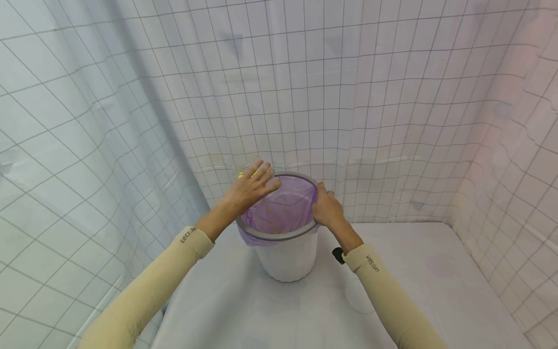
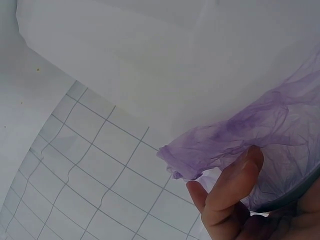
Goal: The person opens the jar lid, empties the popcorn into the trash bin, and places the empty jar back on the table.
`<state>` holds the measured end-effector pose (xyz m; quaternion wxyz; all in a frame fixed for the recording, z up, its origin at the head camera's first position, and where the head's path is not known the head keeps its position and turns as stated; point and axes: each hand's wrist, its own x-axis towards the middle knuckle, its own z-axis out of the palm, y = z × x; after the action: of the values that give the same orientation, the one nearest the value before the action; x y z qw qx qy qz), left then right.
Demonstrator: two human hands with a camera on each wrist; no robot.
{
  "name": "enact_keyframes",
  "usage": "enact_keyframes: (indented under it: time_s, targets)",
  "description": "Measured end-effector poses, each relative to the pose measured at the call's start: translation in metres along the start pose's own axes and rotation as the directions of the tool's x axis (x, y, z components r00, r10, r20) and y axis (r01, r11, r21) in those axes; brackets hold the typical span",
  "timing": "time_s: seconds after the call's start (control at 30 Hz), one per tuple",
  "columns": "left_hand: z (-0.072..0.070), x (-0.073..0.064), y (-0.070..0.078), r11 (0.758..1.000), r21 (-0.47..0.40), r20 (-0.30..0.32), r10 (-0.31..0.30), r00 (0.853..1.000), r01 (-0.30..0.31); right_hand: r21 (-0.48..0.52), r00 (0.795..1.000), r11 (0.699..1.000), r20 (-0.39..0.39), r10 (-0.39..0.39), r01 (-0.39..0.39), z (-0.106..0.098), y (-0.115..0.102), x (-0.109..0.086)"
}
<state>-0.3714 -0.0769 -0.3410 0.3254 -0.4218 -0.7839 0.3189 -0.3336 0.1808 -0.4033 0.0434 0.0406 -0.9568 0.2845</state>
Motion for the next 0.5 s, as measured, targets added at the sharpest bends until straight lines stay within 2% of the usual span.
enact_keyframes:
  time_s: [0.13,0.37,0.5]
  targets:
    - [-0.001,0.002,0.004,0.999,0.044,-0.024,0.004,1.0,-0.003,-0.004,1.0,1.0,-0.006,0.0,0.0,0.001,0.0,0.0]
    - [-0.001,0.002,0.01,0.989,0.148,0.02,0.011,1.0,-0.014,0.008,1.0,1.0,-0.004,0.003,-0.003,0.003,0.0,0.0]
    - [0.004,0.0,0.013,0.978,0.205,0.003,0.025,1.0,-0.026,0.003,1.0,1.0,-0.005,-0.002,0.002,0.003,0.0,0.0]
